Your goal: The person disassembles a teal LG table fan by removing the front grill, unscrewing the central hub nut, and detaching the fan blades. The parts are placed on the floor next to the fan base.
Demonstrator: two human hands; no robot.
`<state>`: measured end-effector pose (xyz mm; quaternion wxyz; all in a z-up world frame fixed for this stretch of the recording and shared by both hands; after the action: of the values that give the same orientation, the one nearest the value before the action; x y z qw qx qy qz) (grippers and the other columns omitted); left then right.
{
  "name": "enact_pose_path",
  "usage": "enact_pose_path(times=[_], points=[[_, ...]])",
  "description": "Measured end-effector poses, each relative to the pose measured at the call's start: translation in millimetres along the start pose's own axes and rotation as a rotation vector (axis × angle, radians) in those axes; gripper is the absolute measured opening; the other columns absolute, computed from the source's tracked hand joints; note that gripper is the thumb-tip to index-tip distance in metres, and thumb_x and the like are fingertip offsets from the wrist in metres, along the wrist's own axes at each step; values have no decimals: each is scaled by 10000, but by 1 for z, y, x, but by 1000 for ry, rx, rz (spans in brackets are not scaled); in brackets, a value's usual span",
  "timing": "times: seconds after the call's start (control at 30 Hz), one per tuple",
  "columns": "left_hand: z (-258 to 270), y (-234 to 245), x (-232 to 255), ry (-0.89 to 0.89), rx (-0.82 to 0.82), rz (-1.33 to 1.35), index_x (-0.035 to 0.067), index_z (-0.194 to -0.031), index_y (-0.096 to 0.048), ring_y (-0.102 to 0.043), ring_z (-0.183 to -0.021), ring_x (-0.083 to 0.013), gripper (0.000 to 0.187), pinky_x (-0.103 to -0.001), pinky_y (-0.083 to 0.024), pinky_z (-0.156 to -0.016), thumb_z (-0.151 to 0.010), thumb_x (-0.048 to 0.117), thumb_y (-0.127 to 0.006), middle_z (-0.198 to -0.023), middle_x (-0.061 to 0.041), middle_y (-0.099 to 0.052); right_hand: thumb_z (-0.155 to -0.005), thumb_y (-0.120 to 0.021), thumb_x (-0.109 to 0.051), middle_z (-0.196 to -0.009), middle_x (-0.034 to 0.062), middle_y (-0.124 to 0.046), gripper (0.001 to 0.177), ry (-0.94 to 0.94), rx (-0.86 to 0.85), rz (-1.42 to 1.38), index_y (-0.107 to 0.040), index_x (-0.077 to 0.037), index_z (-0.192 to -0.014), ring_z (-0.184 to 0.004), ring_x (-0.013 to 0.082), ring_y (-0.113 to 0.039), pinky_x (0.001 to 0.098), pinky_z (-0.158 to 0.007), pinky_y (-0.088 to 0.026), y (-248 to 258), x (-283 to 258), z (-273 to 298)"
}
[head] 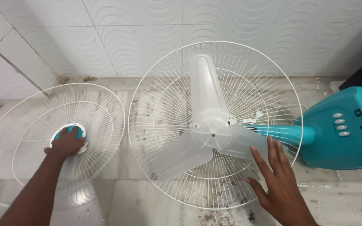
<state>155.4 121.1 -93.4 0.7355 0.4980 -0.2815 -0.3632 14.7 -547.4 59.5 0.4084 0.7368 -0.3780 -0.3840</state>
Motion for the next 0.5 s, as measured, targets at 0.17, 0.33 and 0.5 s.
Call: enact_pose_path(times=[0.17,0.33,0.5], points=[[-15,-9,-3,8,-40,15,344,-1638,-214,-196,-1556,-448,849,-766,-252,-1146,-898,593,-549,-1751,-49,-56,-787,-716,-320,-1634,277,-136,824,16,6,14,-355,-175,-1513,-1517,486,-101,621,-1137,-234,-1,2,0],[0,-3,-2,-13,45,-80,374,-1591,-379,-294,-1531,-439,773,-720,-293,-1144,-886,596,-603,-1731,-16,-202,-787,-716,-321,-1642,273,-128,856,7,0,23,-352,-184,-1550,-1515,485,-103,626,-1141,-229,-3,3,1],[28,11,-5,-61,217,85,298,-1476,-578,-539,-1377,-350,585,-707,-354,-1068,-935,518,-612,-1535,-29,-551,-792,-705,-341,-1646,269,-137,830,30,16,16,-348,-175,-1523,-1526,475,-116,619,-1150,-235,-1,3,3]])
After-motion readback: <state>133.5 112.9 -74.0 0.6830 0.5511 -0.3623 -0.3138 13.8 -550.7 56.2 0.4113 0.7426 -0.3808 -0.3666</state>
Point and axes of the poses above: each hand's wrist, its own z-axis away from the middle knuckle, its own y-axis out of the back of the hand, x = y × z, the point moved 4 cm from there along -z, towards the middle knuckle
